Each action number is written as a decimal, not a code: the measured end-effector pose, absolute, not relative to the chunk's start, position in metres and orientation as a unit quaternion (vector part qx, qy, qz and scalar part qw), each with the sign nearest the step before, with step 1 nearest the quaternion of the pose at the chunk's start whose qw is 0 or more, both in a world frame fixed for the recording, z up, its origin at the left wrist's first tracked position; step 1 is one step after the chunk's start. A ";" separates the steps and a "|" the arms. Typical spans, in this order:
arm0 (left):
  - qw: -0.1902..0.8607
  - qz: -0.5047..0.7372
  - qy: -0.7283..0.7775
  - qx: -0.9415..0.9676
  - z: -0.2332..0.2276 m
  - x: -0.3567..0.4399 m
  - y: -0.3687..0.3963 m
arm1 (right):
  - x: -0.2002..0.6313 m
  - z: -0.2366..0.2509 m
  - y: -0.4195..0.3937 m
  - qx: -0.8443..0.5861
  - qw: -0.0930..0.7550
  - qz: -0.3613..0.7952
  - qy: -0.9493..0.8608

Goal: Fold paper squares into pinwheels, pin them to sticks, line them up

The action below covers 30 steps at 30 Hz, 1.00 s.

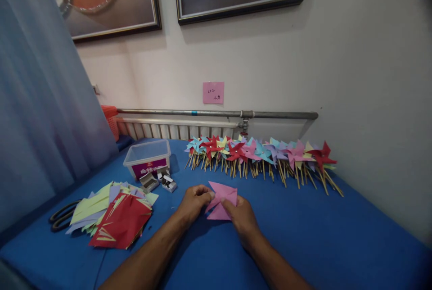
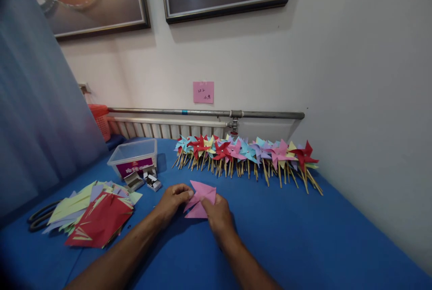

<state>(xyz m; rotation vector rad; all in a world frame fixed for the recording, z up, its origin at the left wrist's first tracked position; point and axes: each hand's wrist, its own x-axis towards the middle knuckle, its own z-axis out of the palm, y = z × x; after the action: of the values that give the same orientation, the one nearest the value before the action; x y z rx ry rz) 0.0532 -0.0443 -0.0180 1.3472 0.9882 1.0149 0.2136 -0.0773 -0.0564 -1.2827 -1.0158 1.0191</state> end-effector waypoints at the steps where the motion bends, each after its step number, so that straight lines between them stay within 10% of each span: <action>1: 0.579 0.426 0.416 0.557 -0.020 0.054 -0.044 | 0.213 -0.055 -0.077 -0.559 0.561 0.424 -0.440; 30: 0.544 0.407 0.490 0.547 -0.025 0.062 -0.042 | 0.206 -0.052 -0.079 -0.544 0.536 0.446 -0.467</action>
<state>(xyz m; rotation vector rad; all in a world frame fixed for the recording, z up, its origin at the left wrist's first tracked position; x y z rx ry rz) 0.0621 -0.0419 -0.0252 1.2976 1.1628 0.9653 0.2062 -0.0793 -0.0525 -1.2947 -1.1119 1.0625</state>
